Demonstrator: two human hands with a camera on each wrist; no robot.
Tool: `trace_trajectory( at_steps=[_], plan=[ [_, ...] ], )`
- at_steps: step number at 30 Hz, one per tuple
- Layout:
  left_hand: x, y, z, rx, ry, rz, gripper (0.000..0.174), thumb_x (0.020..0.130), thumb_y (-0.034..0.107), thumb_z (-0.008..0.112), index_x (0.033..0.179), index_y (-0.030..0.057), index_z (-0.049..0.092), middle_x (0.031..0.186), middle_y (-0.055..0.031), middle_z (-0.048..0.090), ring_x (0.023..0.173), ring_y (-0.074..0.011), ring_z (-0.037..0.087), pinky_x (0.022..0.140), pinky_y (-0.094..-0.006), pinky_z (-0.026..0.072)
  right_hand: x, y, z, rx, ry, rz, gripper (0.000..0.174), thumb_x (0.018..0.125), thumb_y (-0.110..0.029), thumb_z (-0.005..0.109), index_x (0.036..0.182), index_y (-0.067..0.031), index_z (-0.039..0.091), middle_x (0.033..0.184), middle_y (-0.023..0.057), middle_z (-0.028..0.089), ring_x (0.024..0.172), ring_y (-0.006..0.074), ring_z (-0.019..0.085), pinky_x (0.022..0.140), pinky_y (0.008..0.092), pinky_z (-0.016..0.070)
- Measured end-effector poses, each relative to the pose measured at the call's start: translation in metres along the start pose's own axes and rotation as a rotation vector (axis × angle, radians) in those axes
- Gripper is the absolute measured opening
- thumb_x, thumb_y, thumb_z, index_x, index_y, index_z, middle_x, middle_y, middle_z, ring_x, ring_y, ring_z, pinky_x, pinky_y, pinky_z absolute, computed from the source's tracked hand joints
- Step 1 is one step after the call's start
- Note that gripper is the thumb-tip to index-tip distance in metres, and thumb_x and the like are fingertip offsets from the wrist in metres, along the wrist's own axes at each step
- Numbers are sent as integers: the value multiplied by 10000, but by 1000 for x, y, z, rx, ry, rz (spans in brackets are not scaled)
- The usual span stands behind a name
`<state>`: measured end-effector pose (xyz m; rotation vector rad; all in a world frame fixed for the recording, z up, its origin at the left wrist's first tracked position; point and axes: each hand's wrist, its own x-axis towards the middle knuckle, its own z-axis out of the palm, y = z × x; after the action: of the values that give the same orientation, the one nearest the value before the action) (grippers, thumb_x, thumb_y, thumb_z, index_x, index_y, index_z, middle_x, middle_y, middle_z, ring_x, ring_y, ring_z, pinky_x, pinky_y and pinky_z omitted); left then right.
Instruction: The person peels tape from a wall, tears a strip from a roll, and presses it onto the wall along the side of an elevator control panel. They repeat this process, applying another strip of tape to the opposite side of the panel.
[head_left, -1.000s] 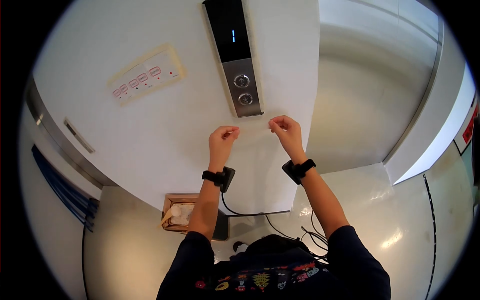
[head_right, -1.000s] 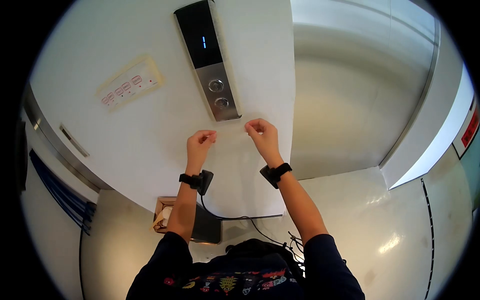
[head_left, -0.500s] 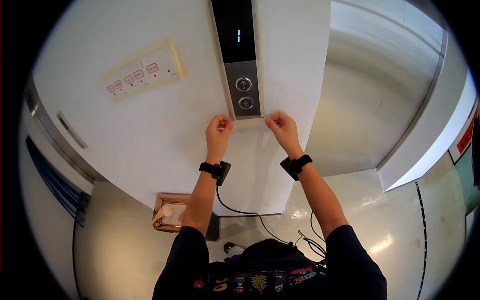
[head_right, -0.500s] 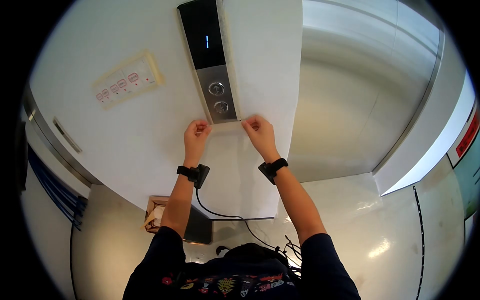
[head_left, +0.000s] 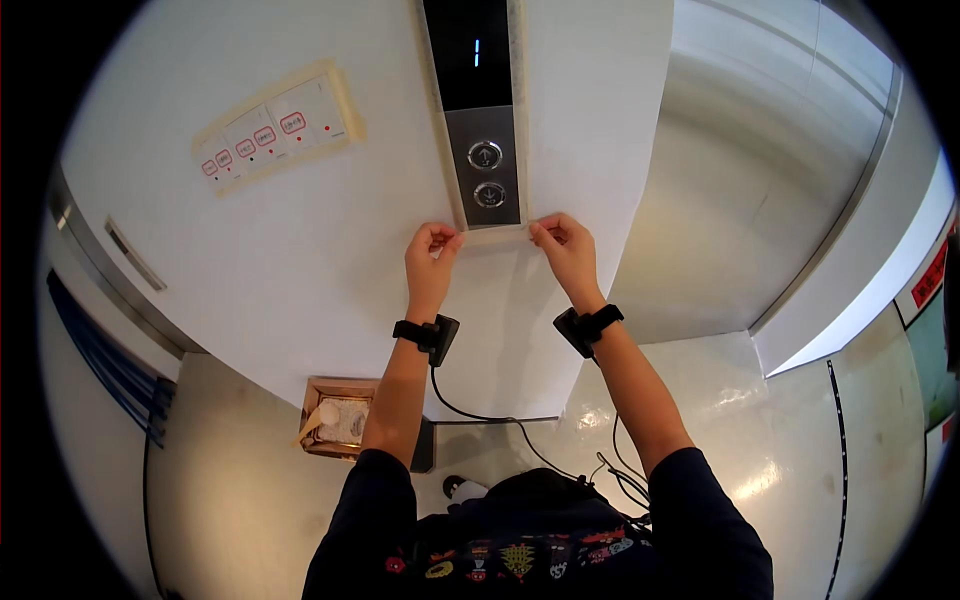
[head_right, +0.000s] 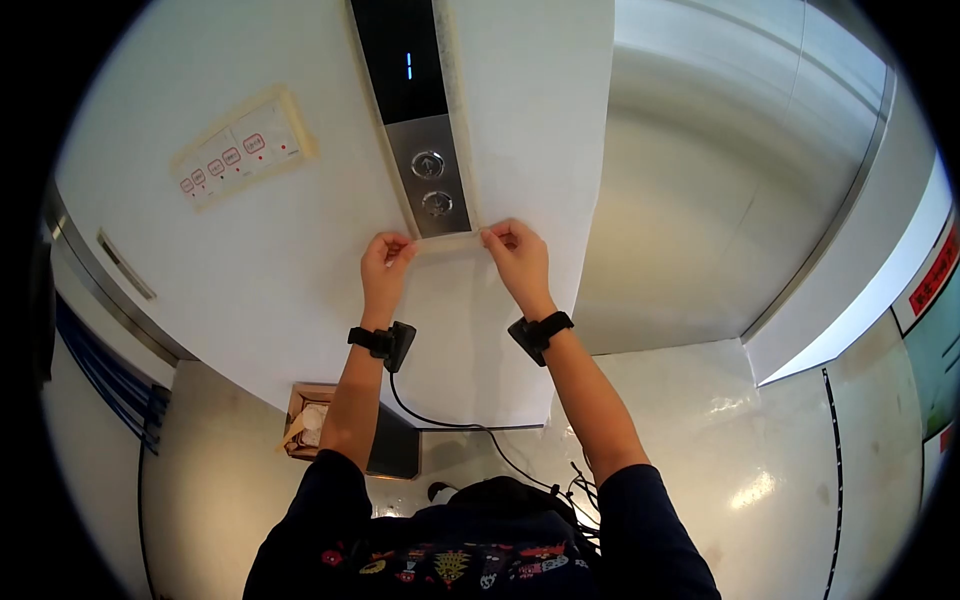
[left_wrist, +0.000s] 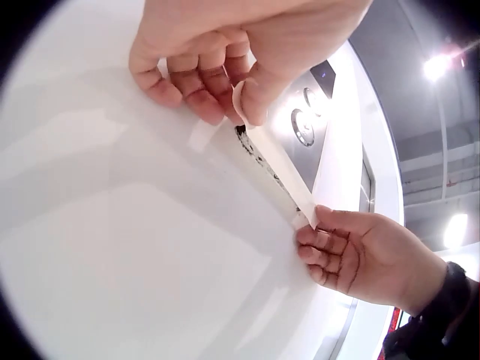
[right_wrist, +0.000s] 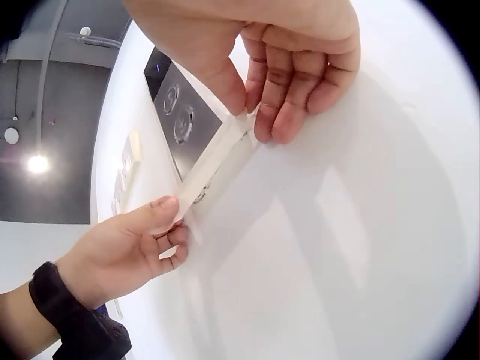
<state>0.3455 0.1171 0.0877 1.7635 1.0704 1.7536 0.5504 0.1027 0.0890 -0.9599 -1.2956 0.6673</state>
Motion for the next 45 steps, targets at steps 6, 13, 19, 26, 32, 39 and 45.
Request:
trace_trajectory(
  at_steps=[6, 13, 19, 26, 32, 39, 45],
  plan=[
    [0, -8, 1, -20, 33, 26, 129, 792, 85, 671, 814, 16, 564, 756, -30, 599, 705, -120, 538, 704, -250, 442, 0, 5, -1, 22, -6, 0, 152, 830, -154, 631, 820, -3, 613, 727, 34, 629, 679, 93, 581, 618, 227, 444],
    [-1, -5, 5, -36, 75, 3, 135, 794, 88, 673, 810, 16, 561, 749, -27, 589, 698, -118, 530, 689, -247, 439, -1, 3, 1, 65, 17, -17, 151, 829, -157, 632, 826, -6, 621, 714, 36, 631, 667, 90, 578, 608, 227, 438],
    [-3, 3, 11, 7, 121, 20, 148, 798, 94, 671, 826, 10, 552, 759, -31, 584, 681, -122, 523, 682, -250, 439, -1, -2, 2, 48, 41, 19, 169, 817, -168, 644, 818, 0, 624, 693, 41, 631, 639, 93, 573, 590, 227, 435],
    [-5, 9, 12, 48, 163, 33, 173, 786, 99, 685, 827, 13, 541, 754, -30, 575, 672, -124, 519, 656, -247, 440, 0, -4, 5, -76, 92, 39, 194, 812, -167, 651, 765, 18, 620, 647, 54, 619, 587, 102, 562, 539, 234, 430],
    [-3, -3, 6, 90, 189, 26, 172, 781, 98, 694, 833, 13, 553, 762, -19, 556, 668, -117, 505, 629, -241, 428, -6, 1, 2, 12, 89, -6, 195, 856, -151, 617, 795, 33, 590, 725, 66, 631, 661, 109, 597, 618, 226, 472],
    [-29, 10, 1, 124, 223, 113, 107, 821, 100, 659, 891, 21, 642, 764, 0, 519, 679, -80, 474, 608, -207, 397, -23, 15, -2, 197, 23, -20, 198, 873, -126, 572, 981, 34, 618, 780, 66, 638, 714, 116, 605, 670, 244, 485],
    [-39, 8, 13, 88, 145, 91, 195, 853, 68, 592, 1038, 38, 648, 827, -14, 534, 676, -94, 479, 585, -206, 397, -23, 6, 10, 189, -63, 24, 310, 866, -77, 519, 1160, 9, 563, 789, 72, 631, 720, 120, 591, 684, 243, 489]
  ],
)
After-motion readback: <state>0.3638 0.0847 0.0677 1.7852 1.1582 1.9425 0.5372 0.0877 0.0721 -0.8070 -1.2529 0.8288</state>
